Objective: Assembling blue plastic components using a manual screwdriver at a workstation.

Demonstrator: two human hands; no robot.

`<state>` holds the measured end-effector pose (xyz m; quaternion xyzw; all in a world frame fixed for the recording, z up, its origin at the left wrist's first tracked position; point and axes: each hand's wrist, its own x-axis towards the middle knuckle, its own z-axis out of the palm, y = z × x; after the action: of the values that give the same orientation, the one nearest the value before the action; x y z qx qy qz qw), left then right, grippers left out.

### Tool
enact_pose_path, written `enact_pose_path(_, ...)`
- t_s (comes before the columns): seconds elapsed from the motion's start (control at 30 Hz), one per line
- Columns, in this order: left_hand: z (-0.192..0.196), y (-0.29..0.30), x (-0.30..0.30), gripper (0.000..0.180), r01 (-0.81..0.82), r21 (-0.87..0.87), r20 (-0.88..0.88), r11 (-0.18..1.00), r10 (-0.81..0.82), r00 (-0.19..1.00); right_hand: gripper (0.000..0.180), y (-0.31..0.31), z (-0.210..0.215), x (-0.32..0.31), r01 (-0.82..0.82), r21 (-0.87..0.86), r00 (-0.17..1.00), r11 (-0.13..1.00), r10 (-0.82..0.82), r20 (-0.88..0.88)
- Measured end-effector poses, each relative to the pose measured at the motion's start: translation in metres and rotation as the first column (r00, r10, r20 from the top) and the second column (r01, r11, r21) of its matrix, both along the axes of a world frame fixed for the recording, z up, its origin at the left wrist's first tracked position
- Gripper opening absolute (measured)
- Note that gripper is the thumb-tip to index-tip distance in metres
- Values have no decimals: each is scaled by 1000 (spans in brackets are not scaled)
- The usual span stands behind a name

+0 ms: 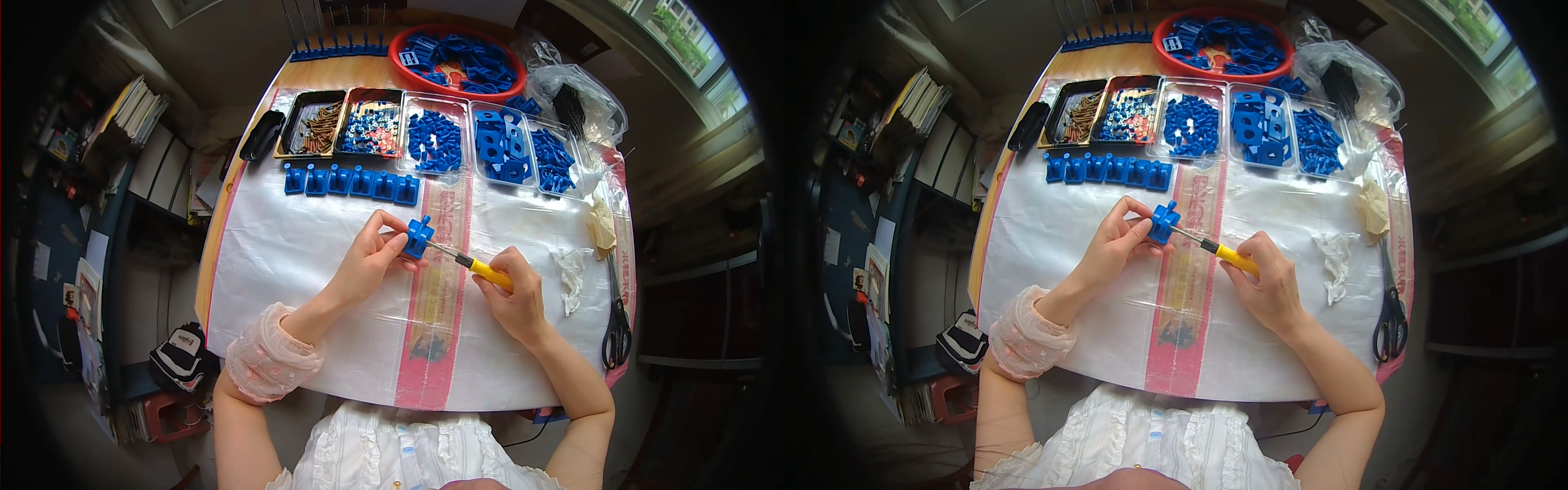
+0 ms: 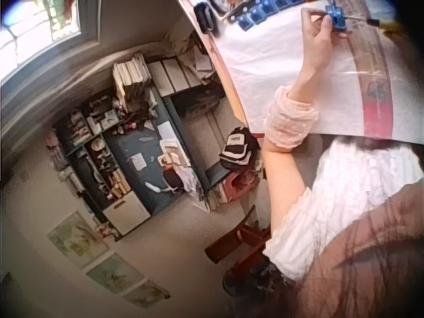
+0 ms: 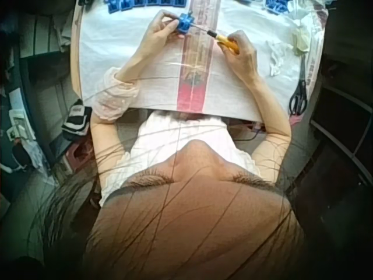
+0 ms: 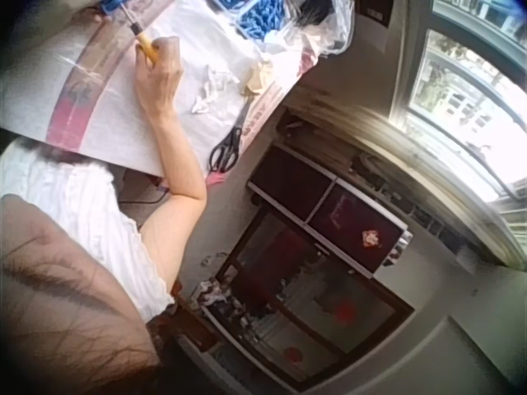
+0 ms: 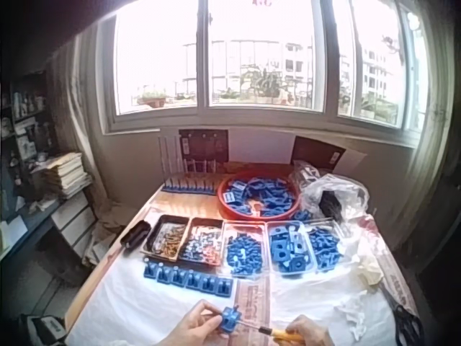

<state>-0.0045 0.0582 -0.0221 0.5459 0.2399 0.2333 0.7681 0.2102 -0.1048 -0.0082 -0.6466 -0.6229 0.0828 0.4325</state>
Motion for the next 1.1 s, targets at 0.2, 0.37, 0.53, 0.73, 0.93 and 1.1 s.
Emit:
enact_pose_path(0.2,1,0,0,11,-5,-8,-3,1000,5,1000,22,0,7,1,9,-52,1000,999,-7,30)
enact_pose_path(0.37,4,0,0,12,-7,-1,-18,1000,7,1000,16,-1,4,1,20,-68,1000,997,-19,23)
enact_pose_path(0.53,4,-1,0,12,-2,0,-18,1000,2,1000,13,-4,6,4,19,-144,998,989,-11,56)
enact_pose_path(0.73,5,-2,0,12,-4,8,-24,1000,4,1000,16,-4,5,5,11,-135,1000,991,-7,30)
enact_pose_path(0.93,3,0,-1,11,-10,-16,-16,1000,10,1000,31,0,8,-4,15,-5,1000,1000,-15,-3)
enact_pose_path(1.1,3,0,0,11,-13,-1,-24,1000,13,1000,31,-1,0,1,8,-25,998,1000,-9,-57)
